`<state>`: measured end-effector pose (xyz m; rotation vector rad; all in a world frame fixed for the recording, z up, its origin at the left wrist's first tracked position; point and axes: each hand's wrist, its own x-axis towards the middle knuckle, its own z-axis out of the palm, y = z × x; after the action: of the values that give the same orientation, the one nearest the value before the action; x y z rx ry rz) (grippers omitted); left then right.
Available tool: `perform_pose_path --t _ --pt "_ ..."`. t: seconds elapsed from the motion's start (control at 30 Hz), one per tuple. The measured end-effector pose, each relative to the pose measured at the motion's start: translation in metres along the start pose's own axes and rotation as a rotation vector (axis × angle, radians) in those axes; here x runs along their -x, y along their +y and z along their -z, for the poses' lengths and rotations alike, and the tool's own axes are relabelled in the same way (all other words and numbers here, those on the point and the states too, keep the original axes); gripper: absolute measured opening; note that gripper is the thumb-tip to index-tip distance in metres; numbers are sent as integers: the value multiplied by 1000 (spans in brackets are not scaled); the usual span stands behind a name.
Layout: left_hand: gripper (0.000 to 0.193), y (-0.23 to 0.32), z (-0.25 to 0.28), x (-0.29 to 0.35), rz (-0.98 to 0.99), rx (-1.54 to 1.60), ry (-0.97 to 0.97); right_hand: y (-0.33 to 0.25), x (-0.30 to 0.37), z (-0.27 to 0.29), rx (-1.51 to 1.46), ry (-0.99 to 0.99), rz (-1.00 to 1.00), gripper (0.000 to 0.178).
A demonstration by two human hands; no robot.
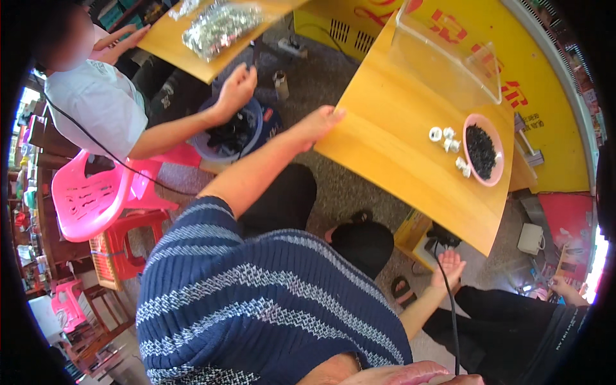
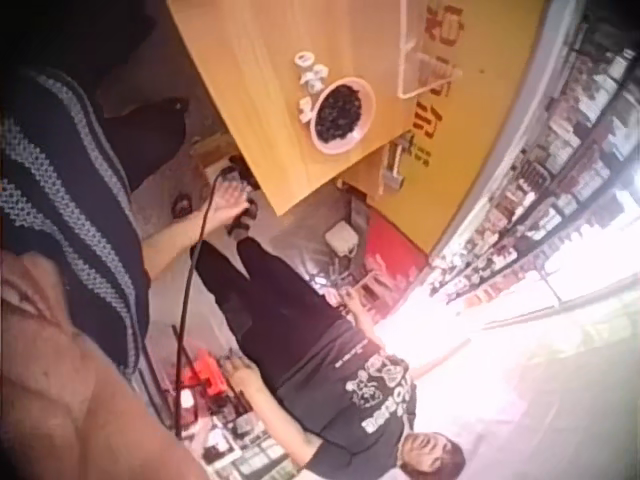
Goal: Assembling small white plastic components by inserting small black pins into them.
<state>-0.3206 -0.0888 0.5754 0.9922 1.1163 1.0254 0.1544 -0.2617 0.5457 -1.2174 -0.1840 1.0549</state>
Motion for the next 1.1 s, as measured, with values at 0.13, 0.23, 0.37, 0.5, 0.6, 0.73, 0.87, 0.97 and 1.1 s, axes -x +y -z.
perform_pose_path --t 0.13,0.23,0.37,0.5,0.6,0.73,0.87,0.97,1.1 --pt "32 -5 -13 -14 113 -5 130 -25 -31 -44 -39 -74 -45 48" --pt "29 5 -15 -12 89 -241 207 -19 -57 -35 -91 70 -34 41" --pt "34 16 5 -16 56 -416 248 -11 -47 -52 -75 5 -20 37" --pt "33 1 37 -31 36 -260 249 -4 -36 -86 -55 16 -31 36" --pt "31 12 54 -33 17 -358 243 6 -35 -96 -23 -91 9 36" --pt "32 35 56 -28 47 -395 266 10 -32 -104 36 -151 -35 39" --pt "37 31 66 -38 21 -377 295 11 -18 -107 113 -138 -83 44" --pt "40 30 58 -40 0 -456 285 8 -28 -93 92 -143 -102 37" --pt "46 17 79 -59 -93 -720 203 3 -35 -93 216 -244 -119 49"
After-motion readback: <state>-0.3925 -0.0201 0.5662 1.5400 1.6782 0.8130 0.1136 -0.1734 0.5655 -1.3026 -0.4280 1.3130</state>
